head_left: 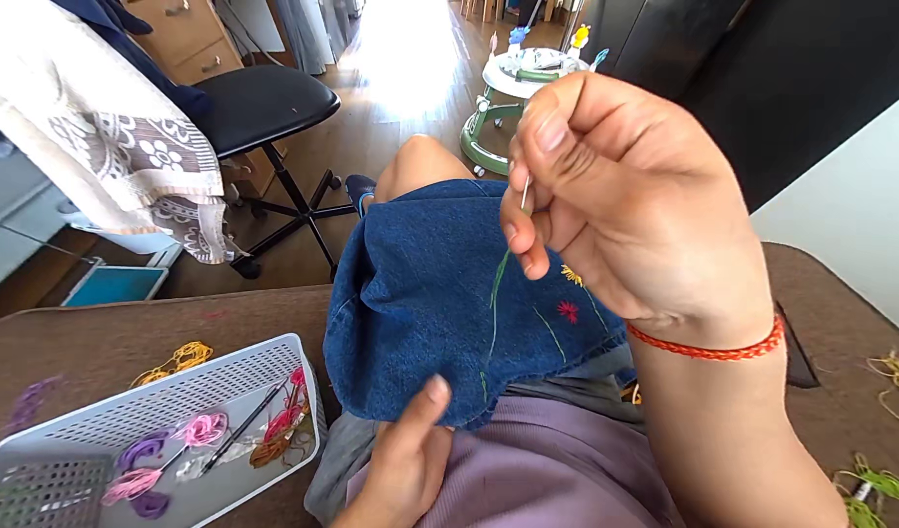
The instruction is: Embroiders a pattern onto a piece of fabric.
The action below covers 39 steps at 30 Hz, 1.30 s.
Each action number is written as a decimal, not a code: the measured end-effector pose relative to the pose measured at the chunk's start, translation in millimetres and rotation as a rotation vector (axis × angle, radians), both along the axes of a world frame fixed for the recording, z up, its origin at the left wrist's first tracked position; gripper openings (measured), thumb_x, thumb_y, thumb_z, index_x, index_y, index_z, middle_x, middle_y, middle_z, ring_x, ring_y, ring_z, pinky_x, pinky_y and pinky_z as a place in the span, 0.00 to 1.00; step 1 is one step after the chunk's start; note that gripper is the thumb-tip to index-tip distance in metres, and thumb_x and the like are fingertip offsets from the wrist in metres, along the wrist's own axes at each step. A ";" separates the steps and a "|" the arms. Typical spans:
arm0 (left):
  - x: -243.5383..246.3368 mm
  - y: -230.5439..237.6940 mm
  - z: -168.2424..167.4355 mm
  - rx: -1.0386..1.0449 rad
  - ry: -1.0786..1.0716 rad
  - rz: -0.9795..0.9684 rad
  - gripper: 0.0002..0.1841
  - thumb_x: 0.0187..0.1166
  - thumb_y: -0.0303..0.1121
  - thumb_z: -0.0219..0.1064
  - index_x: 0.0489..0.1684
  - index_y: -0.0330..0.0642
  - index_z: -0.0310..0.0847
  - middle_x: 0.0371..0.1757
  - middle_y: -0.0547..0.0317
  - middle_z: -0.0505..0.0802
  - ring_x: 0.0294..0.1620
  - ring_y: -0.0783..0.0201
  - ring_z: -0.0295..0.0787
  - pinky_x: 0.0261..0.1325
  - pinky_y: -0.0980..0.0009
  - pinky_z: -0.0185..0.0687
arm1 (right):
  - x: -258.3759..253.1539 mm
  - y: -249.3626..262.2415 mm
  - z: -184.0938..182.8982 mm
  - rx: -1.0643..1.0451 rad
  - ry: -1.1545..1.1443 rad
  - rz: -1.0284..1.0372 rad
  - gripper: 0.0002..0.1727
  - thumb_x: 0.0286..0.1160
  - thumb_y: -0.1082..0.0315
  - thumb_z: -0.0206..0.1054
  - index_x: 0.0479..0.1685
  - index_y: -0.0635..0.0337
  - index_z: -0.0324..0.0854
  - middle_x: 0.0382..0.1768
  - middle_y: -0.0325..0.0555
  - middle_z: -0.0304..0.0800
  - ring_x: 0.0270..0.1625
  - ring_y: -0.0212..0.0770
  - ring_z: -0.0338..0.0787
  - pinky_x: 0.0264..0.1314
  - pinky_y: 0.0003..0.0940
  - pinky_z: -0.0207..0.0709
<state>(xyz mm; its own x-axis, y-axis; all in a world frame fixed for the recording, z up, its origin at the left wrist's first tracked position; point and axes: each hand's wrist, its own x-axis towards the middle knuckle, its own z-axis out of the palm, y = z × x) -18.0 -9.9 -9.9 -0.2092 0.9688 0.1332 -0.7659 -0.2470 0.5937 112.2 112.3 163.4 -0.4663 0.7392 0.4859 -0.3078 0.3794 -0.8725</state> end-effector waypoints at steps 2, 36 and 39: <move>-5.3 8.2 5.9 -0.059 -0.168 -0.052 0.18 0.67 0.42 0.80 0.53 0.48 0.92 0.51 0.52 0.97 0.55 0.59 0.96 0.60 0.57 0.91 | -2.0 -2.6 -3.8 -0.006 -0.018 0.008 0.07 0.89 0.75 0.53 0.41 0.60 0.73 0.29 0.38 0.82 0.21 0.28 0.86 0.22 0.24 0.88; 5.9 9.1 -1.9 -0.218 0.411 0.384 0.17 0.61 0.20 0.79 0.49 0.32 0.85 0.40 0.52 0.96 0.44 0.63 0.97 0.54 0.66 0.94 | 34.6 -64.4 -134.3 0.128 -0.281 -0.337 0.04 0.77 0.66 0.71 0.45 0.50 0.90 0.37 0.33 0.87 0.34 0.28 0.86 0.33 0.21 0.83; 7.1 6.2 3.8 -0.242 0.344 0.354 0.18 0.62 0.20 0.78 0.51 0.32 0.83 0.40 0.50 0.96 0.44 0.61 0.97 0.54 0.63 0.94 | 33.3 -86.3 -148.3 -0.012 -0.205 -0.233 0.06 0.77 0.68 0.72 0.45 0.61 0.88 0.35 0.36 0.90 0.31 0.24 0.86 0.31 0.18 0.81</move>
